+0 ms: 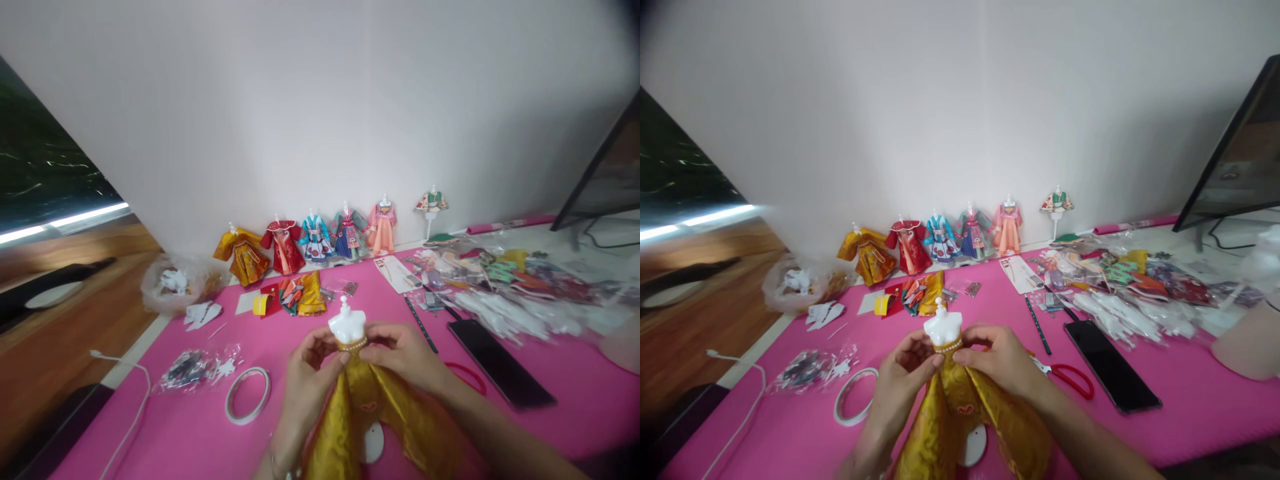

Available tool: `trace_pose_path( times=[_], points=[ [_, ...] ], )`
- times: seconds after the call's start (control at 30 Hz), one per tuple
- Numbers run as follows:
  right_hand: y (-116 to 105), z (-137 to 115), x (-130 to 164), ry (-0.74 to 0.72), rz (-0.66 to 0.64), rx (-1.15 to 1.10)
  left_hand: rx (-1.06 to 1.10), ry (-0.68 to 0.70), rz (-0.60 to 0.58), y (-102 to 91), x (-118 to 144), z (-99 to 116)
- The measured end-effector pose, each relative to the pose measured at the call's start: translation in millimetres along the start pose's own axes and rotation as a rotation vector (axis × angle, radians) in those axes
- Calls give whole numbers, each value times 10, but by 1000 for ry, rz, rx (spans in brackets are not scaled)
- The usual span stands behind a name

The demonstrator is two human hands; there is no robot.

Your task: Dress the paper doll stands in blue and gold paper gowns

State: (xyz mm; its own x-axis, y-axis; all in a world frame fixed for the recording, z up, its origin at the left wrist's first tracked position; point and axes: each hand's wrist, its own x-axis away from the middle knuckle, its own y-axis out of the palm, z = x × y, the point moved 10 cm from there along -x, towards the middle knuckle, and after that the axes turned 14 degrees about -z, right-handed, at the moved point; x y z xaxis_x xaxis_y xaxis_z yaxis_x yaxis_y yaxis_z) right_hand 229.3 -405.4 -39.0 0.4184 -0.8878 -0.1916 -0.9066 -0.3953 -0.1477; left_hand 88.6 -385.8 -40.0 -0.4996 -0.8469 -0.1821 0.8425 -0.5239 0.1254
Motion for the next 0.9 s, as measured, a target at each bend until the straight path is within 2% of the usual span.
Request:
trace_pose_path(
  times=[0.13, 0.33, 0.47, 0.53, 0.6, 0.7, 0.8, 0.9],
  points=[
    [-46, -69, 35, -7, 88, 115, -91, -30, -75, 84, -11, 51],
    [-31, -255, 72, -92, 194, 258, -210, -6, -101, 109, -21, 155],
    [-66, -201, 100, -38, 224, 339, -223, 28, -89, 94, -24, 158],
    [-115, -260, 147, -60, 251, 387, -240, 43, -71, 79, -4, 157],
    [-95, -476, 199, -189, 237, 495, -287, 68, -70, 87, 19, 175],
    [83, -848, 257, -377, 138, 751, -372, 98, -82, 120, 41, 205],
    [227, -1030, 240, -383, 57, 983, -433, 114, -108, 170, 40, 214],
    [291, -1069, 208, -332, 6, 1136, -488, 127, -134, 229, 36, 216]
  ],
)
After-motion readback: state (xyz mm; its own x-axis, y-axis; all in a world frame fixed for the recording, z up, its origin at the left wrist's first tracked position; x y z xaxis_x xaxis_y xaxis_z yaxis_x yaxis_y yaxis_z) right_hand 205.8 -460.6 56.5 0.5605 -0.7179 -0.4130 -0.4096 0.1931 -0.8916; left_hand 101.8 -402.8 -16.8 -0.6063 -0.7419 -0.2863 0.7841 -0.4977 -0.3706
